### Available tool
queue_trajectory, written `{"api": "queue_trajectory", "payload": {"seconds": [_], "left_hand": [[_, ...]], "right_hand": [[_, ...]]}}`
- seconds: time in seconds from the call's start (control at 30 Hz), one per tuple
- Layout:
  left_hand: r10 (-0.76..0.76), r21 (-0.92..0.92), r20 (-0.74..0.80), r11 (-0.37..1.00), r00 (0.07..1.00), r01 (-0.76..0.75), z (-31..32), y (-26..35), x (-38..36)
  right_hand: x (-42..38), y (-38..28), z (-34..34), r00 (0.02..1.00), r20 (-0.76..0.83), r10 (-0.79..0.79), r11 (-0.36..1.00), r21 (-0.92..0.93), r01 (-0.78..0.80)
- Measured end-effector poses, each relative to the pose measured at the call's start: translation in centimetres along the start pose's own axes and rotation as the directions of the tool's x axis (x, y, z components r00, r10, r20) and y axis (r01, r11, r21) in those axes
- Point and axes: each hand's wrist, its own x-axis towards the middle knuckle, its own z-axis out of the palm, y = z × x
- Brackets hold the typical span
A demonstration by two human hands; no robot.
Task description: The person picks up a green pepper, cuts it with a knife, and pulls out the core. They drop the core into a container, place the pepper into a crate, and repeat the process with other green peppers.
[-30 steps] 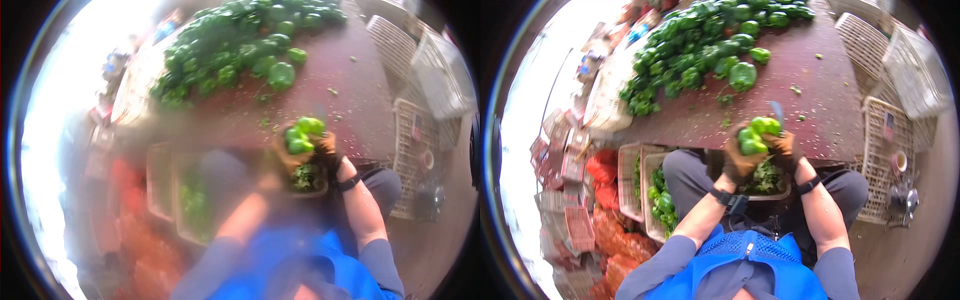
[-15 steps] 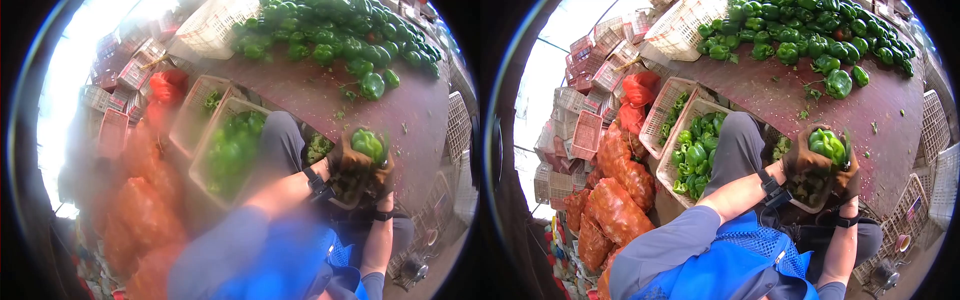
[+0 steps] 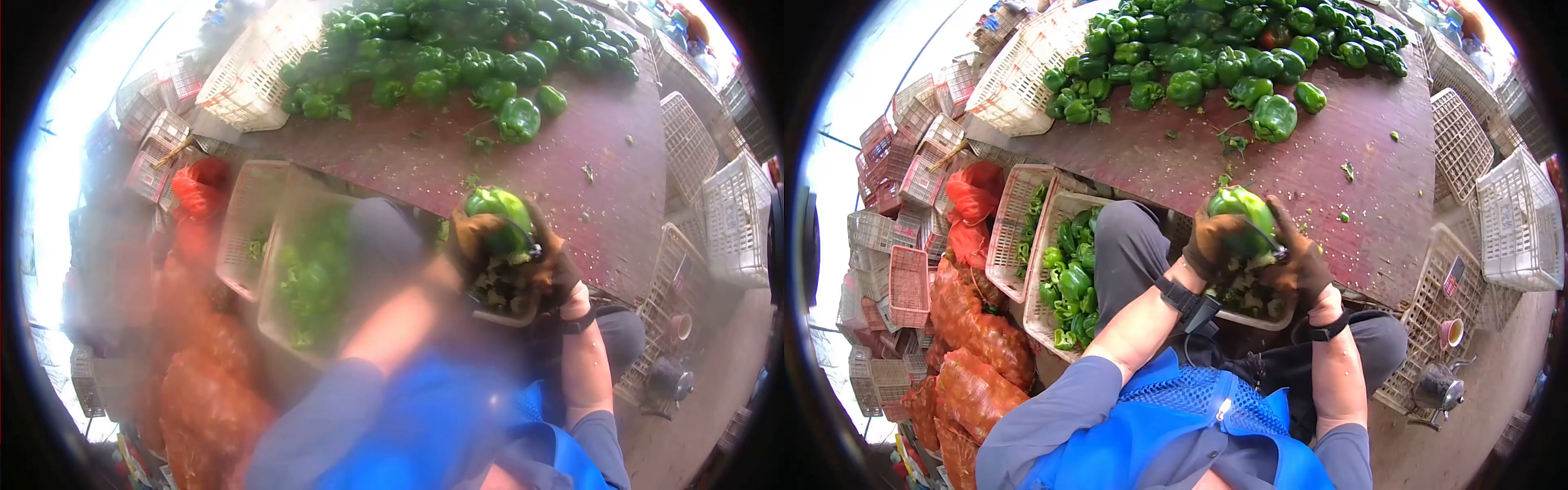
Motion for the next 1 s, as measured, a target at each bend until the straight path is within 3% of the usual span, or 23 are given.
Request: {"api": "queue_trajectory", "payload": {"seconds": [0.1, 0.17, 0.2, 0.3, 0.33, 0.37, 0.43, 0.5, 0.57, 0.67, 0.7, 0.77, 0.83, 0.93, 0.97, 1.0], "left_hand": [[0.126, 0.213, 0.071, 0.967, 0.989, -0.139, 0.0, -0.2, 0.0], [-0.061, -0.193, 0.032, 0.979, 0.998, 0.067, 0.0, 0.1, -0.4], [-0.135, -0.346, 0.020, 0.929, 0.991, 0.134, 0.5, 0.1, -0.2], [0.059, -0.386, 0.082, 0.922, 0.995, -0.023, -1.8, 0.1, 0.7], [0.097, -0.411, 0.021, 0.908, 0.995, -0.080, -3.9, -0.7, 1.9], [0.137, -0.313, -0.041, 0.939, 0.990, -0.143, -4.7, 1.3, 2.1], [0.253, -0.336, -0.083, 0.903, 0.964, -0.266, -6.4, 5.7, 1.8], [0.405, -0.084, -0.233, 0.898, 0.884, -0.433, -8.7, 11.1, 0.2], [0.550, 0.255, -0.357, 0.835, 0.755, -0.488, -13.4, 14.6, -1.1], [0.544, 0.472, -0.597, 0.833, 0.590, -0.289, -17.4, 19.2, -4.6], [0.572, 0.530, -0.643, 0.812, 0.508, -0.244, -21.8, 19.0, -5.1], [0.618, 0.700, -0.675, 0.709, 0.403, 0.085, -34.0, 17.1, -5.8], [0.479, 0.603, -0.790, 0.721, 0.383, 0.342, -40.9, 14.8, -8.0], [0.054, 0.252, -0.912, 0.856, 0.407, 0.451, -44.8, 12.6, -9.1], [-0.006, 0.197, -0.910, 0.874, 0.415, 0.445, -45.3, 12.3, -8.7], [0.103, 0.325, -0.890, 0.827, 0.445, 0.459, -40.9, 13.3, -7.7]], "right_hand": [[0.0, -0.7, 0.1, 0.998, 0.032, 0.049, 0.982, 0.182, -0.054], [-0.1, -2.0, 0.5, 0.993, 0.000, 0.120, 0.895, 0.433, -0.108], [-0.1, -1.0, 0.4, 0.991, -0.058, 0.118, 0.936, 0.339, -0.091], [0.1, 0.6, 0.1, 0.982, -0.068, 0.176, 0.928, 0.343, -0.143], [0.2, 1.7, 0.1, 0.987, -0.050, 0.151, 0.935, 0.332, -0.126], [0.3, 1.2, -0.1, 0.982, -0.015, 0.187, 0.929, 0.327, -0.172], [0.1, 0.5, 0.2, 0.972, 0.019, 0.234, 0.918, 0.325, -0.228], [0.0, -0.4, 0.1, 0.958, 0.055, 0.282, 0.913, 0.293, -0.285], [-0.1, -0.1, 0.2, 0.947, 0.076, 0.313, 0.912, 0.254, -0.322], [0.1, 0.2, 0.5, 0.929, 0.109, 0.354, 0.915, 0.167, -0.368], [0.2, 0.1, 0.8, 0.925, 0.113, 0.362, 0.914, 0.155, -0.376], [0.3, 0.2, 1.1, 0.918, 0.117, 0.380, 0.911, 0.126, -0.393], [0.5, 1.4, 1.2, 0.913, 0.188, 0.362, 0.925, 0.046, -0.377], [0.1, 4.0, 1.5, 0.911, 0.232, 0.342, 0.919, 0.119, -0.375], [0.0, 4.3, 1.5, 0.925, 0.203, 0.321, 0.944, 0.014, -0.331], [0.1, 3.5, 1.3, 0.902, 0.226, 0.369, 0.926, -0.004, -0.378]]}}
